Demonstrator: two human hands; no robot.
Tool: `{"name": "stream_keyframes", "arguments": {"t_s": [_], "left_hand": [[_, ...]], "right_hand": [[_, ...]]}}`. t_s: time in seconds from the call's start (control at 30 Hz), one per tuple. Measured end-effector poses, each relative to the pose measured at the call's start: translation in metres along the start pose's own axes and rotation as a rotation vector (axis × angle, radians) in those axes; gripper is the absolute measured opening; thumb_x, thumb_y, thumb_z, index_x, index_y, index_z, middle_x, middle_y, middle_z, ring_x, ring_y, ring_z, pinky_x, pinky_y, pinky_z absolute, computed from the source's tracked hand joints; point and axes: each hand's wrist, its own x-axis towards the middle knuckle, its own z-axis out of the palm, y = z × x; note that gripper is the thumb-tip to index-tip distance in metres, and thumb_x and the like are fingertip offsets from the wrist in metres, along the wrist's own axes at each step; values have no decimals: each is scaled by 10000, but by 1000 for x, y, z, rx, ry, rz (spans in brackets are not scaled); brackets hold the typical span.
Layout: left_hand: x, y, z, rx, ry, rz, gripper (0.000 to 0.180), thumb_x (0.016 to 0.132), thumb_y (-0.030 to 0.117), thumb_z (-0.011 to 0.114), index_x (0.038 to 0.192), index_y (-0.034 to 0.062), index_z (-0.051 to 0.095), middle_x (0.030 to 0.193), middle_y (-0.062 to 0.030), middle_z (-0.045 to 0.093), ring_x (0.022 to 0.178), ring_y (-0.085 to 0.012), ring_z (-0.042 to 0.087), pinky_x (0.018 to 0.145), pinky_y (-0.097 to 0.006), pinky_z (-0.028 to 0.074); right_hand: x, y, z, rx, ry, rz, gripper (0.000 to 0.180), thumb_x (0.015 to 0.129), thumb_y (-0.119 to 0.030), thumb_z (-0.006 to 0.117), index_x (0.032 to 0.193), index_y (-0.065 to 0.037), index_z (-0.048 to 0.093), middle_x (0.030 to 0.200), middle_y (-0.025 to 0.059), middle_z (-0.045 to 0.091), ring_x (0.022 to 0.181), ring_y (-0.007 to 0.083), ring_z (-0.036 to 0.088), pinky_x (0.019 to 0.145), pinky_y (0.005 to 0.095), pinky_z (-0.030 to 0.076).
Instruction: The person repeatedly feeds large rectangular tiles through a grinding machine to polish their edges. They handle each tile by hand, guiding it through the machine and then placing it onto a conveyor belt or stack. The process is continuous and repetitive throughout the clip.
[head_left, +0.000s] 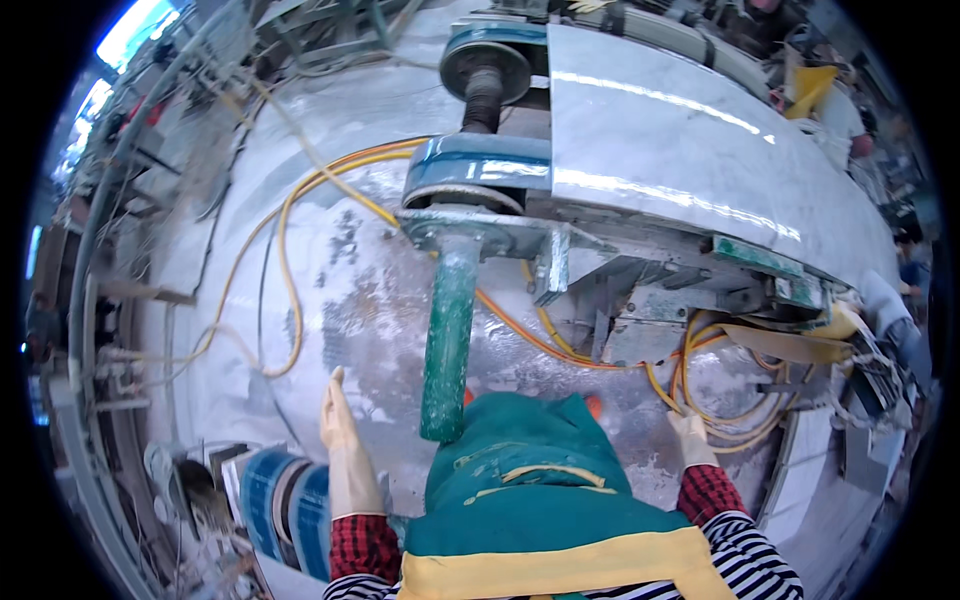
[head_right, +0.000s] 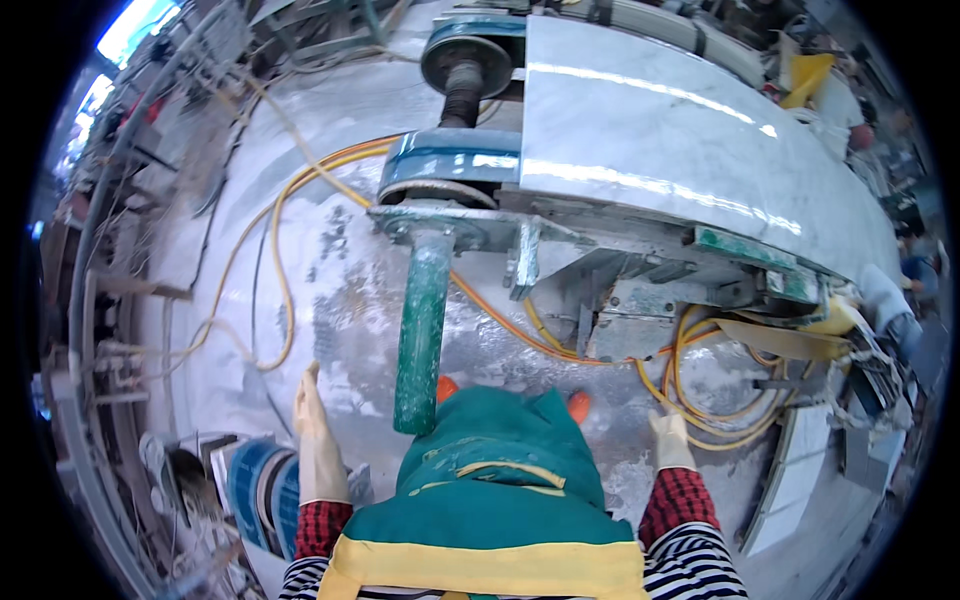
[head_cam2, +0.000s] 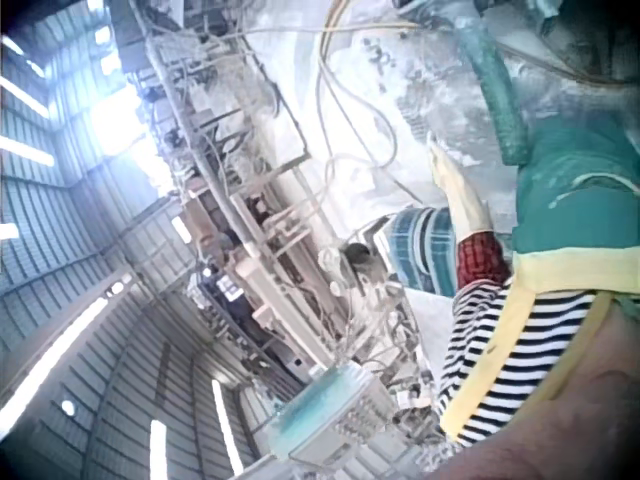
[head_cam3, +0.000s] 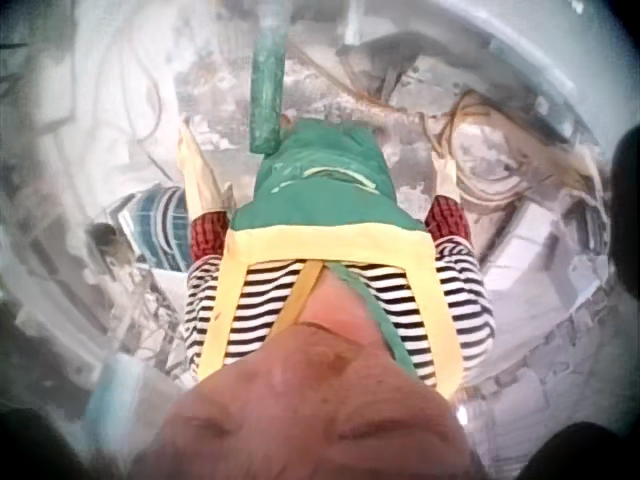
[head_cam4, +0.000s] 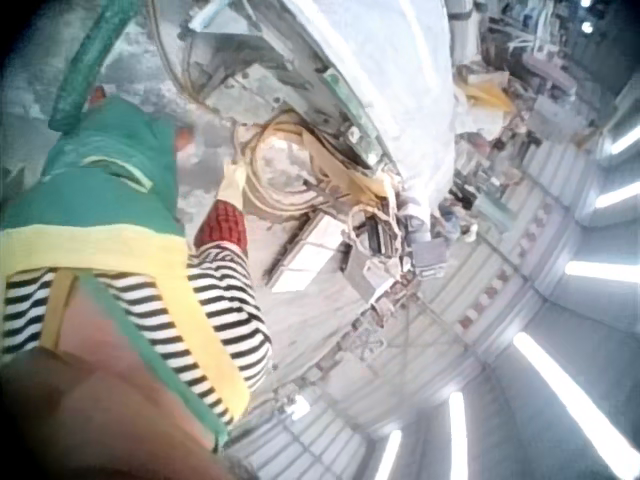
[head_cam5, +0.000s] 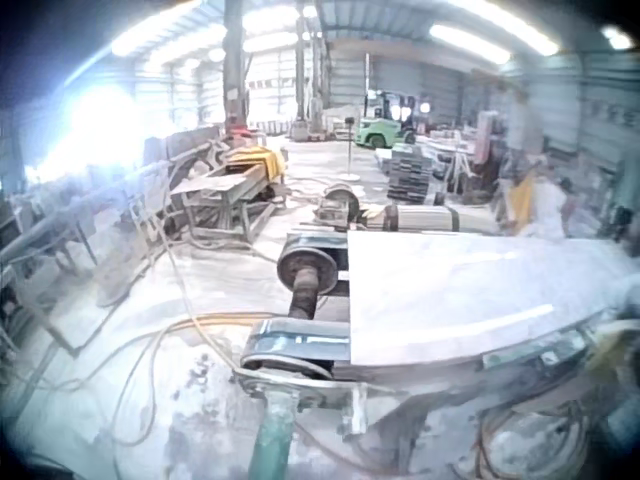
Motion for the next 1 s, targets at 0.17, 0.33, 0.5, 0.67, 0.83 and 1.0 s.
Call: {"name": "stream_keyframes", "arguments": {"t_s": [0.17,0.33,0.5,0.67,0.83,1.0], "left_hand": [[35,40,-38,75,-66,55,489,1091,371,421,1395,36,607,1452,-102,586,1386,-202,493,1187,-323,320],[30,126,1,175,-174,82,485,1087,382,444,1385,41,617,1426,-99,608,1369,-203,511,1176,-323,330],[52,147,-4,501,-293,137,460,1080,372,461,1379,64,628,1410,-95,624,1364,-190,517,1166,-301,333],[123,131,-31,404,-341,104,474,1063,389,488,1359,52,643,1404,-91,629,1371,-208,518,1178,-324,337],[211,112,-27,278,-380,-50,478,1069,381,458,1346,43,650,1380,-99,643,1366,-229,526,1185,-362,339],[287,147,11,522,-642,141,485,1078,383,449,1335,25,652,1380,-89,646,1360,-210,530,1182,-340,328]], "right_hand": [[-116,-235,-61,158,-155,187,638,799,-446,765,1371,-192,641,1405,200,604,1325,355,553,1118,412,435],[-122,-241,-3,205,-5,59,599,821,-387,770,1369,-182,639,1303,210,663,1242,374,610,1069,420,475],[-114,-254,44,333,-53,101,592,820,-421,757,1360,-202,647,1262,216,681,1202,387,632,1044,433,494],[-136,-290,38,286,-62,241,600,823,-466,724,1362,-217,643,1254,203,688,1192,386,636,1033,433,502],[-186,-332,32,339,17,355,599,827,-445,723,1360,-183,643,1295,208,667,1226,390,613,1064,431,480],[-255,-402,21,337,70,580,558,844,-384,717,1346,-149,651,1352,217,631,1272,375,586,1096,424,452]]}}
